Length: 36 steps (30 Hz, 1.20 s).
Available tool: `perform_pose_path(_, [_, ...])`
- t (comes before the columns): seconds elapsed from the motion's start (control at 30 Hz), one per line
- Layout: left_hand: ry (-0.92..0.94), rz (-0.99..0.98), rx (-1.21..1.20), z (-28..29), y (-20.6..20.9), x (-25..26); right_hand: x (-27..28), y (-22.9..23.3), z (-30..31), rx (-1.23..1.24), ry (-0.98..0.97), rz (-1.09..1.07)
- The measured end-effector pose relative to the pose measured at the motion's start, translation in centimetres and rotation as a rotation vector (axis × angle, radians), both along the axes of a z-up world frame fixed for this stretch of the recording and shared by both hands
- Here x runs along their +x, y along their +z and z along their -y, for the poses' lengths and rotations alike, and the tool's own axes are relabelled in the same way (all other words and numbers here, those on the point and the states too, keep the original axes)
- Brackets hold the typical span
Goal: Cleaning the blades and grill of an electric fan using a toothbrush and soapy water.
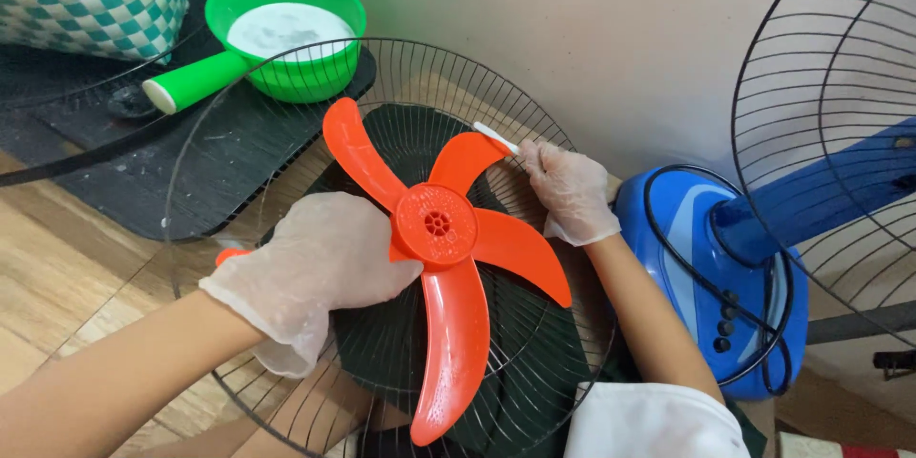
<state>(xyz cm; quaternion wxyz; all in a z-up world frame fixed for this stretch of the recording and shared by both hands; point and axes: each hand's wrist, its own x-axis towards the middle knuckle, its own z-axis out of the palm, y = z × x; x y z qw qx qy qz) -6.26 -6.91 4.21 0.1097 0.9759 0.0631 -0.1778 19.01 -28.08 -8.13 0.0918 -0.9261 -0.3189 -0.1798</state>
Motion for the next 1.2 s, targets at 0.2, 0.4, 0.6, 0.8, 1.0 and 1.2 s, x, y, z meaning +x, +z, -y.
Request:
perform_pose_path(0.2, [0.140,0.032,-0.058,0.3,-0.1,-0.8,-0.5,0.6,-0.1,0.045,0.015,0.029])
perform_pose_path(0.4, [0.189,0.063,0.033,0.3,-0.7,-1.5,-0.2,0.4,0.2,0.038,0.017,0.044])
perform_pose_path(0.6, [0.159,0.071,0.058,0.9,-2.3,0.1,-0.4,1.1,0.3,0.115,0.022,0.109])
perform_pose_path(0.8, [0.092,0.109,0.101,1.6,-3.7,1.5,-1.8,3.5,0.1,0.183,-0.092,0.042])
perform_pose_path(1.0, [-0.016,0.263,0.071,1.5,-0.5,0.9,-2.2,3.6,-0.2,0.041,-0.076,-0.065])
perform_pose_path(1.2, [-0.195,0.619,0.268,-1.6,-4.2,4.3,-1.7,3.1,-0.6,0.119,-0.107,-0.150])
